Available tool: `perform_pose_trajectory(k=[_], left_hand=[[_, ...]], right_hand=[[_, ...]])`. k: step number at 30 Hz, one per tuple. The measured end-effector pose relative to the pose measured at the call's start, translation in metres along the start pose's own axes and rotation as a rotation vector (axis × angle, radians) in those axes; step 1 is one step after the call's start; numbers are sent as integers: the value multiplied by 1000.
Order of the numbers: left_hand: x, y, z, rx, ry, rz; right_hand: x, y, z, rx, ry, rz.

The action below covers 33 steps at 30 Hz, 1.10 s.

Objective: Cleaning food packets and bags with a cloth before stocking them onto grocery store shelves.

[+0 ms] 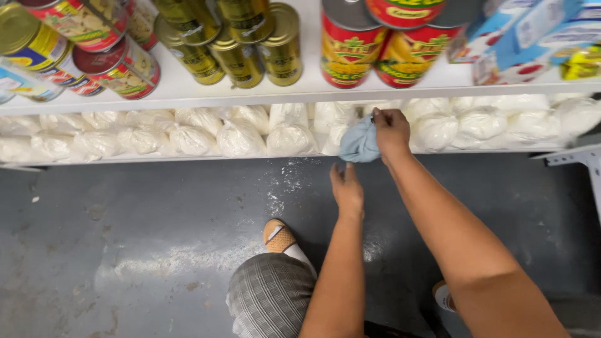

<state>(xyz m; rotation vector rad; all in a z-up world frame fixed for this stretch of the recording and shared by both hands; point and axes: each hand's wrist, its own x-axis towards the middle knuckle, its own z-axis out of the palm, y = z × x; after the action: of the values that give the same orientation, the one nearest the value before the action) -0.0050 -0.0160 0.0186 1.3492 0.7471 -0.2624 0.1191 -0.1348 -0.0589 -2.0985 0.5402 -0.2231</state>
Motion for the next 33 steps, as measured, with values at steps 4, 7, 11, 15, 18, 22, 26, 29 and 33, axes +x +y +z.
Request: perform_pose_trajectory(k=[4,7,11,15,18,22,26,29,33], left_hand=[[-34,13,5,-286,-190,-47],[-18,-28,22,-116,-399,143],[43,-68,36,-405,-849,122],[105,-79,42,571,-803,226],[83,-80,38,1875,-293,551],[-44,-25,53,739,-638,593],[-103,-43,33,687,-223,1372],[-203,-75,19,690,-762,825],[-174,-41,-13,683,-862,707]], right_hand=[[-110,-21,-64,360,-280,40],[-145,-25,-136,65,-246,-240],[-164,-21,-252,-199,-38,-327],[-214,-15,-310,17,196,-283],[-248,14,-318,-255,220,-122],[-251,45,-296,113,103,3],[-248,-14,-288,972,-240,388],[-210,48,-205,1078,11,336],[-218,32,-231,928,194,302]])
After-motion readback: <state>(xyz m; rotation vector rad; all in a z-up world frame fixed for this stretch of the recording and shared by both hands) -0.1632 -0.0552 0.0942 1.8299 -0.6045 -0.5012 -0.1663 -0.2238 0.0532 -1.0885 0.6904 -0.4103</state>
